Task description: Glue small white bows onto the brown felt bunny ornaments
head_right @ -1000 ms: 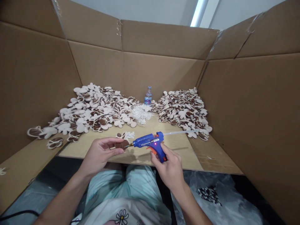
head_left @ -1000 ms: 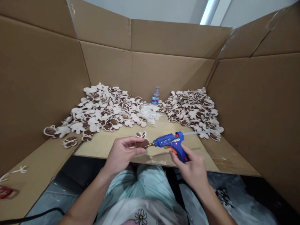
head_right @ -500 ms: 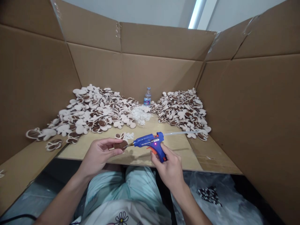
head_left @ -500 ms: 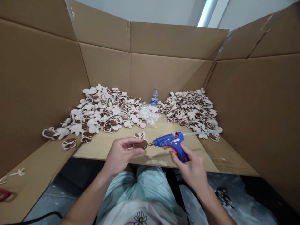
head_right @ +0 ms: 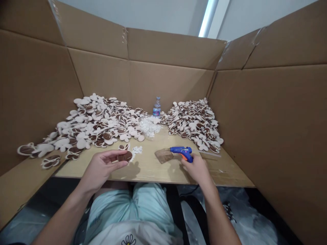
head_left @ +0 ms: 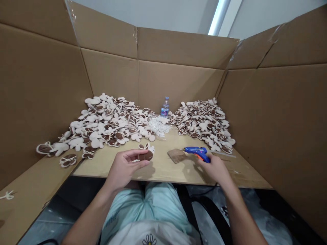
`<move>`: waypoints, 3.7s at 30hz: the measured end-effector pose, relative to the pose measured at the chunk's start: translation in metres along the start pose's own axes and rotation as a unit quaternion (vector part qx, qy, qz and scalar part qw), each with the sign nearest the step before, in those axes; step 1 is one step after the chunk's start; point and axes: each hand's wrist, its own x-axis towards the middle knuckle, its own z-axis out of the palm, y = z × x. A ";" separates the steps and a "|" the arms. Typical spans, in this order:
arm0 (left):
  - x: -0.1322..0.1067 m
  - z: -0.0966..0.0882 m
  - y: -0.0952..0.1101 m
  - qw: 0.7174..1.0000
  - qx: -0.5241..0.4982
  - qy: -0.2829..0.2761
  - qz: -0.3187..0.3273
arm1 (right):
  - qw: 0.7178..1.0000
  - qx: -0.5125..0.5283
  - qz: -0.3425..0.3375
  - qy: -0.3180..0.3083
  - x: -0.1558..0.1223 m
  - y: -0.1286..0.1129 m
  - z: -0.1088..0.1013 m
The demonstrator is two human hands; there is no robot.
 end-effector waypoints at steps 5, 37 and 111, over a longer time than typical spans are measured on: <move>0.004 0.000 -0.001 0.999 0.018 0.026 0.004 | 0.998 -0.018 0.044 -0.036 0.016 0.031 0.011; 0.014 -0.019 -0.017 0.997 0.053 0.059 0.006 | 0.968 0.034 -0.200 -0.151 0.047 -0.128 0.128; -0.023 0.004 0.009 0.985 0.031 0.009 0.171 | 0.804 0.560 -0.185 0.077 -0.079 -0.151 0.053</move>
